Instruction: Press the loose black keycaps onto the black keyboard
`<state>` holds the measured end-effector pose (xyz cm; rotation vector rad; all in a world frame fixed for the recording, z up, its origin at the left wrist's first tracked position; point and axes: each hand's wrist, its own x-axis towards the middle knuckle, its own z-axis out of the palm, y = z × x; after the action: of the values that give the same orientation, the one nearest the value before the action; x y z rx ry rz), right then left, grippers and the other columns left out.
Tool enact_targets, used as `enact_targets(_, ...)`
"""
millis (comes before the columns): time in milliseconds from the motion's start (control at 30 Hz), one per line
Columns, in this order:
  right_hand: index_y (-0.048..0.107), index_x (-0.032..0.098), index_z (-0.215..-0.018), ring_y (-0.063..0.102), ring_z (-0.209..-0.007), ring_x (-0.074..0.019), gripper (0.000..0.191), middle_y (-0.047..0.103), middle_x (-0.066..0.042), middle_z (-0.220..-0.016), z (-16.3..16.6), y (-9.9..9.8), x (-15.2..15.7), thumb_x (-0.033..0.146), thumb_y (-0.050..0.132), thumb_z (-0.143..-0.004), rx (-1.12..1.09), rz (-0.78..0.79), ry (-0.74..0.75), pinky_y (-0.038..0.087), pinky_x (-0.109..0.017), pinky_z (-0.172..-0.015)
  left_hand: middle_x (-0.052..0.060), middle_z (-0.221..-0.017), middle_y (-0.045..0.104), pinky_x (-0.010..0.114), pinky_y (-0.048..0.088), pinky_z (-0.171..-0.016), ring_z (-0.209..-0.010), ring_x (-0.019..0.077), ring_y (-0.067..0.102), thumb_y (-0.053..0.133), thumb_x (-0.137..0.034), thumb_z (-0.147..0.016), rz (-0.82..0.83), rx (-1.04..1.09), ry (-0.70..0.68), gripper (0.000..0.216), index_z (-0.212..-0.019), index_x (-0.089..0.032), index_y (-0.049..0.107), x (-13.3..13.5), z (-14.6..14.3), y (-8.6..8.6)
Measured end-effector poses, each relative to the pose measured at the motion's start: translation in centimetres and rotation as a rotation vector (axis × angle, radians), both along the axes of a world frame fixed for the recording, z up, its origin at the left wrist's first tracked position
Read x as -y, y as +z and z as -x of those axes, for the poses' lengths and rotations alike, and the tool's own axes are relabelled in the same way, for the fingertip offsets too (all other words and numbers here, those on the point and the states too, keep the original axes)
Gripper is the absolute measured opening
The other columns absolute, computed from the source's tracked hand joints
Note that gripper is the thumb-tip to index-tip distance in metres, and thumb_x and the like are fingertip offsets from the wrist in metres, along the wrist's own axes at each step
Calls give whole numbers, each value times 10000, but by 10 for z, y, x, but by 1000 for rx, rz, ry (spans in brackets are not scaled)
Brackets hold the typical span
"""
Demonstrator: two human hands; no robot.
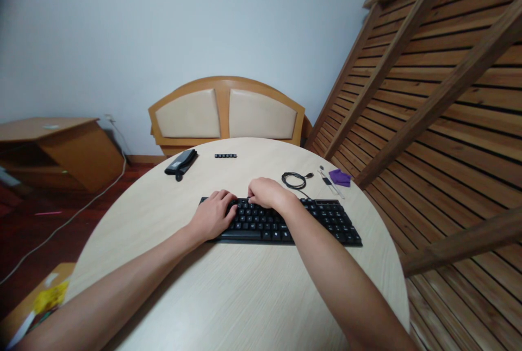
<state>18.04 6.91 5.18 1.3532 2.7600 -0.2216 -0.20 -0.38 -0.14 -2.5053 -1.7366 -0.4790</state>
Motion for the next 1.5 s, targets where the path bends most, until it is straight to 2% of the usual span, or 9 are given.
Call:
enact_targets(267, 765, 200, -1007, 700, -998, -246, 196, 770, -101, -1014, 2, 7, 7, 269, 652, -861, 38, -17, -3, 494, -265, -812, 101, -1084, 638, 391, 465, -945, -1041, 261, 585, 426, -322, -988, -9, 2, -2, 270, -1102, -183, 627, 0, 0, 0)
enact_targets(500, 772, 168, -1007, 705, -993, -277, 212, 763, -147, -1013, 6, 5, 11, 246, 627, -874, 91, -63, 6, 505, -293, -809, 95, -1097, 636, 382, 462, -954, -1054, 257, 583, 433, -329, -988, 12, 2, 5, 260, -1112, -200, 622, 0, 0, 1)
enact_targets(700, 787, 204, -993, 708, -973, -238, 200, 779, -100, -985, 0, 2, 2, 268, 666, -846, 9, 4, 34, 493, -258, -799, 103, -1102, 640, 385, 464, -947, -1052, 259, 583, 436, -324, -987, 20, 7, 2, 261, -1101, -189, 628, 0, 0, 2)
enact_targets(833, 791, 196, -1023, 714, -951, -211, 226, 785, -78, -990, -10, 3, -8, 258, 671, -842, -64, 111, 70, 485, -234, -809, 99, -1104, 639, 383, 467, -940, -1053, 257, 585, 437, -327, -986, 27, 11, 0, 258, -1100, -196, 627, 0, 1, 1)
enact_targets(1067, 776, 199, -1095, 714, -980, -179, 350, 779, -45, -1052, -26, 7, -18, 103, 564, -835, -157, 274, 95, 486, -210, -856, 93, -1103, 647, 383, 474, -938, -1048, 257, 590, 440, -331, -980, 42, 21, -1, 252, -1083, -199, 628, -1, 1, 4)
enact_targets(1267, 762, 201, -1131, 712, -1003, -159, 520, 772, -38, -1080, -26, 1, -18, -25, 458, -774, -162, 291, 118, 490, -191, -863, 96, -1090, 650, 393, 484, -928, -1035, 258, 599, 445, -326, -971, 44, 35, 0, 249, -1069, -196, 633, -2, 1, 3)
enact_targets(1400, 763, 202, -1130, 706, -1027, -164, 491, 766, -43, -1103, -24, 1, -17, -9, 466, -800, -141, 276, 105, 484, -197, -885, 90, -1093, 665, 389, 493, -922, -1052, 257, 608, 461, -349, -959, 86, 57, -3, 256, -1068, -209, 645, -5, 4, 6)
enact_targets(1500, 763, 204, -1131, 698, -1054, -170, 456, 761, -45, -1119, -23, 2, -17, 22, 470, -832, -128, 269, 107, 475, -203, -911, 70, -1083, 696, 363, 516, -835, -1012, 250, 647, 463, -406, -955, 182, 99, 5, 281, -1045, -233, 665, -18, 10, 12)
